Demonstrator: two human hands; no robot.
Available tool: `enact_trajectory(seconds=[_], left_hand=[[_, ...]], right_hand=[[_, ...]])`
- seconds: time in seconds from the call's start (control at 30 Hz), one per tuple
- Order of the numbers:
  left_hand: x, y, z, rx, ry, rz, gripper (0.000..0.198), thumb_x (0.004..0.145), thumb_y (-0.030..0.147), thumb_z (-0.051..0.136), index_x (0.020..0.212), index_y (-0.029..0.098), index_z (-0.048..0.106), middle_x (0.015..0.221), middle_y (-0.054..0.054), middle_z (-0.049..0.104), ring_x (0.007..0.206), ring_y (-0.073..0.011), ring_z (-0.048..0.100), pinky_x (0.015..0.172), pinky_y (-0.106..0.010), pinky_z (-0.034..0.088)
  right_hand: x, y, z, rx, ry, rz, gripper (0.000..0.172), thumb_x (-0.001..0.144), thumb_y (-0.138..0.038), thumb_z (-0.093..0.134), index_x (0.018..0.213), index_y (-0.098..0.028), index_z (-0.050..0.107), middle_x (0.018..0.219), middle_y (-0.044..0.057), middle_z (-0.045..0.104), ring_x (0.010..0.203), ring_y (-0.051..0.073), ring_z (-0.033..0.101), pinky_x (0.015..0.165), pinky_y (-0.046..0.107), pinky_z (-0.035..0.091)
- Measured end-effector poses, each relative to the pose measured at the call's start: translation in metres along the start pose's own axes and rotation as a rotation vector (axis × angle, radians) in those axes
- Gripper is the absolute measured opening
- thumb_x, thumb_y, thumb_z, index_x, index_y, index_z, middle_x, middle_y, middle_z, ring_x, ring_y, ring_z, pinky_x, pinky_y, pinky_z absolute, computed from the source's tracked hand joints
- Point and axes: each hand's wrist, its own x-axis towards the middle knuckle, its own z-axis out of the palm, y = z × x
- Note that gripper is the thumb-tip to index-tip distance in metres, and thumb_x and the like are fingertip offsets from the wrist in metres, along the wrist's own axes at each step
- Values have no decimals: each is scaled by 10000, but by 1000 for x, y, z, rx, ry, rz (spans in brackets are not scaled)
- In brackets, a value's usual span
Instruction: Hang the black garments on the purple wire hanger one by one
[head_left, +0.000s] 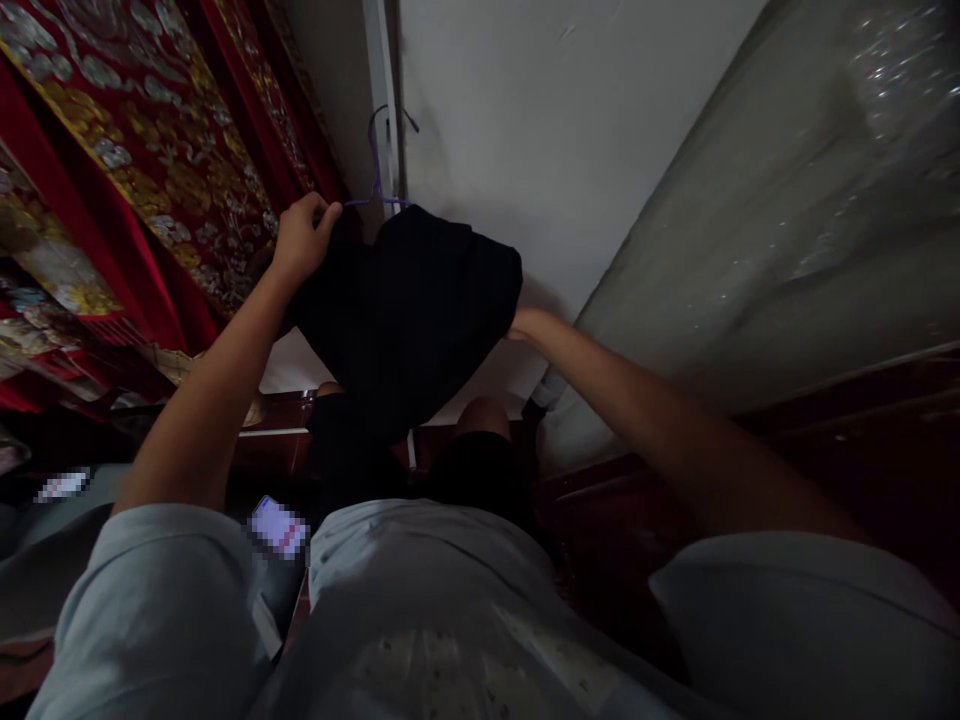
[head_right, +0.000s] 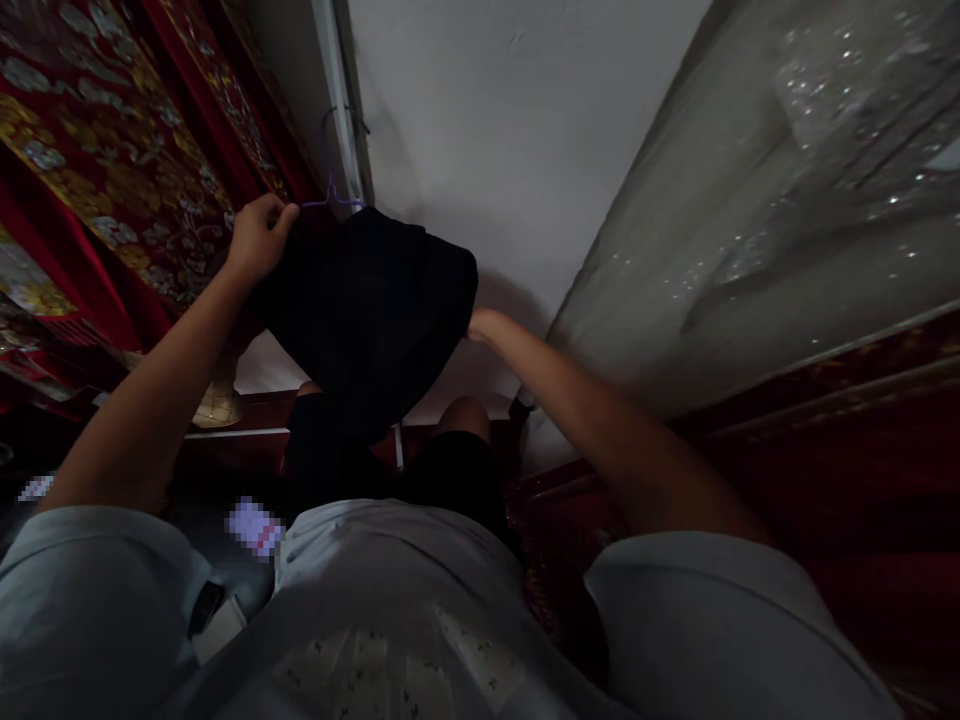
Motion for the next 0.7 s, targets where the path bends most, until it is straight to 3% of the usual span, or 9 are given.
enact_trajectory(seconds=[0.07, 0.2, 0.27, 0.37, 0.47, 0.57, 0.63, 0.7], left_hand=[[-6, -4, -1, -9, 16, 16, 332, 1025, 494, 567, 869, 203, 608, 955, -75, 715, 1108, -247, 639, 988, -375, 444], [-15, -6, -2, 5, 16, 49, 270, 1021, 426, 578, 892, 197, 638, 1014, -95, 731, 1057, -262, 667, 1007, -390, 459], [-17, -3, -3, 41, 22, 59, 254, 1043, 395, 543, 958, 185, 659, 1067, -85, 736, 1068, -245, 661, 1025, -389, 452], [-17, 0, -4, 58, 3, 65, 250, 1057, 387, 533, 1116, 180, 660, 1126, -48, 737, 1138, -203, 615, 1049, -366, 425], [-13, -4, -4, -7, 3, 89, 202, 996, 347, 610, 1126, 200, 655, 1028, -43, 729, 1152, -222, 607, 1034, -369, 432], [-7, -18, -7, -69, 35, 118, 51, 900, 201, 674, 937, 206, 640, 834, -27, 664, 1032, -234, 614, 1012, -407, 449], [-5, -27, -10, -78, 32, 102, 161, 841, 123, 715, 780, 202, 589, 694, 4, 585, 907, -198, 583, 975, -405, 466], [-8, -30, -14, -67, -11, 107, 231, 786, 60, 725, 689, 190, 561, 630, 17, 541, 792, -164, 545, 905, -388, 483]], right_hand=[[3, 0, -18, 12, 37, 95, 182, 1027, -317, 617, 987, -152, 684, 1038, 118, 716, 886, 169, 653, 841, 335, 565], [7, -22, -48, 112, 153, 38, 543, 1086, -565, 333, 790, -202, 608, 844, 123, 691, 888, 202, 667, 841, 359, 536], [8, -38, -51, 107, 152, -57, 470, 1025, -590, 484, 794, -205, 624, 880, 119, 708, 961, 225, 690, 904, 390, 536], [11, -65, -39, 33, 262, -223, 120, 909, -336, 683, 917, -217, 667, 940, 83, 734, 1003, 226, 685, 981, 397, 531], [12, -99, -18, 87, 320, -228, 182, 983, -349, 521, 994, -255, 676, 930, 71, 737, 989, 266, 687, 919, 432, 576], [2, -131, 4, 195, 84, -244, 330, 1041, -435, 400, 991, -271, 683, 901, 52, 731, 927, 272, 708, 844, 418, 599], [-10, -144, 16, 197, -228, -259, 483, 1063, -541, 342, 975, -237, 708, 864, 60, 730, 879, 245, 715, 860, 382, 593], [-17, -147, 24, 96, -555, -198, 763, 1039, -714, 213, 953, -169, 740, 729, 90, 699, 804, 241, 712, 884, 392, 583]])
